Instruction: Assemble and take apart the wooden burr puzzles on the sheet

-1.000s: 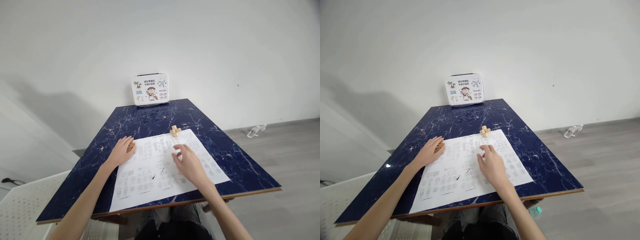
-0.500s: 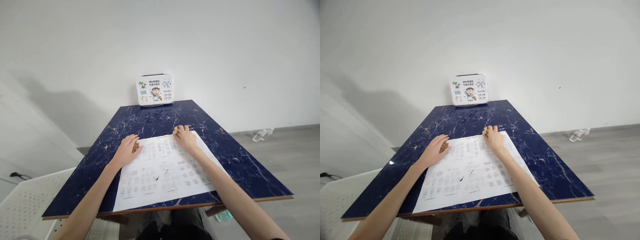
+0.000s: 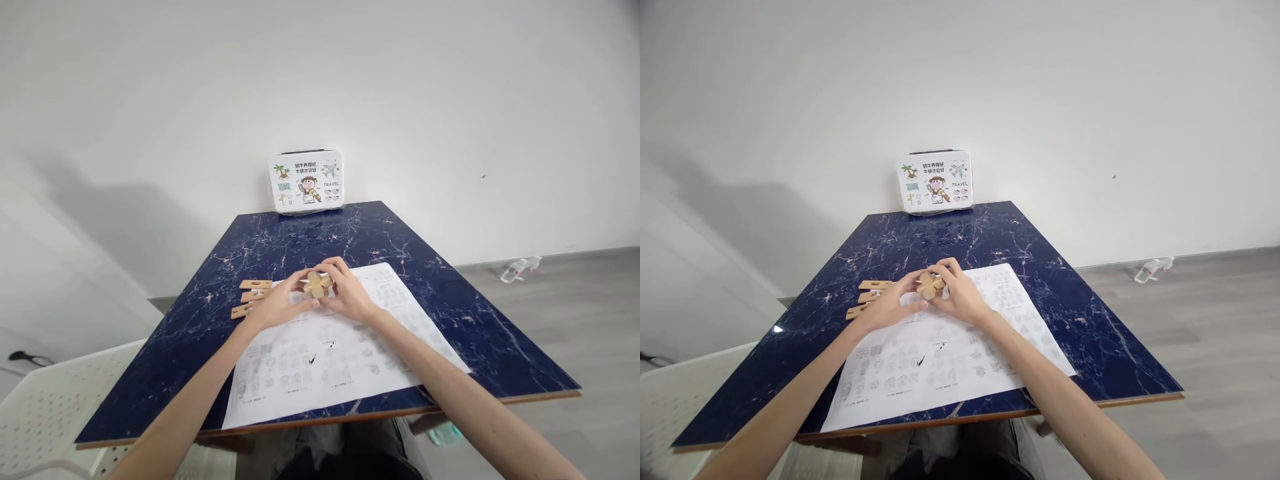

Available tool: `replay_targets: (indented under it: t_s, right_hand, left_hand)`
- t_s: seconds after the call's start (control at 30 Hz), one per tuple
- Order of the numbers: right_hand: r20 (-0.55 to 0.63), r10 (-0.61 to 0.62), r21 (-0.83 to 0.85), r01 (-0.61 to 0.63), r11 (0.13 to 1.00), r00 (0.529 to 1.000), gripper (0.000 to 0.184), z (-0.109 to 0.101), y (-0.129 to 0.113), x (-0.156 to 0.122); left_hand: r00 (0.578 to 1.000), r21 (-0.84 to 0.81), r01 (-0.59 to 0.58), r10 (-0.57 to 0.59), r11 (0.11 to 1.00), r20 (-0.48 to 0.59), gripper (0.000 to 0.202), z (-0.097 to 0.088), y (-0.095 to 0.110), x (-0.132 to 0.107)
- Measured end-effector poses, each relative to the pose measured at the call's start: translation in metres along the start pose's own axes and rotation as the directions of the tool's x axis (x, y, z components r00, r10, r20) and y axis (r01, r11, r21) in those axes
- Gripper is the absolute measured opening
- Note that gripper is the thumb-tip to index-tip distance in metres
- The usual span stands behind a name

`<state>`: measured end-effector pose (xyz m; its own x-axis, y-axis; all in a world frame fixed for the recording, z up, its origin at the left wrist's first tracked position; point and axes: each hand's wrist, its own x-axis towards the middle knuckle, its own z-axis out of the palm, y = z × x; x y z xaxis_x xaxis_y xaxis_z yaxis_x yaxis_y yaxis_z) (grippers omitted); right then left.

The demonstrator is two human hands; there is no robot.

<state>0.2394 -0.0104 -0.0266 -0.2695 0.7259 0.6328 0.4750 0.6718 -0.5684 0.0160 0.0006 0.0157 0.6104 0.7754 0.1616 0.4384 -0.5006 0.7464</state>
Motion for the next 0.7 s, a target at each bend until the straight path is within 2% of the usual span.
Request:
replay_targets:
  t_s: [0.13, 0.3, 0.4, 0.53, 0.7]
  right_hand:
    - [0.008, 0.002, 0.064, -0.002, 0.998, 1.0, 0.05, 0.005, -0.004, -0.003]
    - [-0.028, 0.079, 0.172, -0.073, 0.982, 0.996, 0.054, 0.005, -0.008, -0.002]
    - [-0.021, 0.156, 0.232, -0.147, 0.962, 0.988, 0.044, 0.004, -0.011, -0.001]
    - [0.099, 0.184, 0.156, -0.198, 0.968, 0.978, 0.024, 0.002, -0.011, -0.002]
    - [0.109, 0.146, 0.064, -0.153, 0.986, 0.983, 0.022, 0.003, -0.007, -0.002]
  left_hand:
    - [0.998, -0.132, 0.016, -0.024, 0.991, -0.063, 0.051, 0.016, -0.001, 0.008]
    - [0.988, -0.354, 0.022, -0.074, 0.935, -0.136, 0.058, 0.022, -0.01, 0.008]
    - [0.983, -0.438, 0.01, -0.089, 0.899, -0.16, 0.057, 0.02, -0.012, 0.006]
    - [0.99, -0.524, -0.031, -0.047, 0.851, -0.135, 0.062, 0.019, -0.008, 0.003]
    - [0.995, -0.556, -0.045, -0.012, 0.83, -0.097, 0.066, 0.019, -0.004, 0.002]
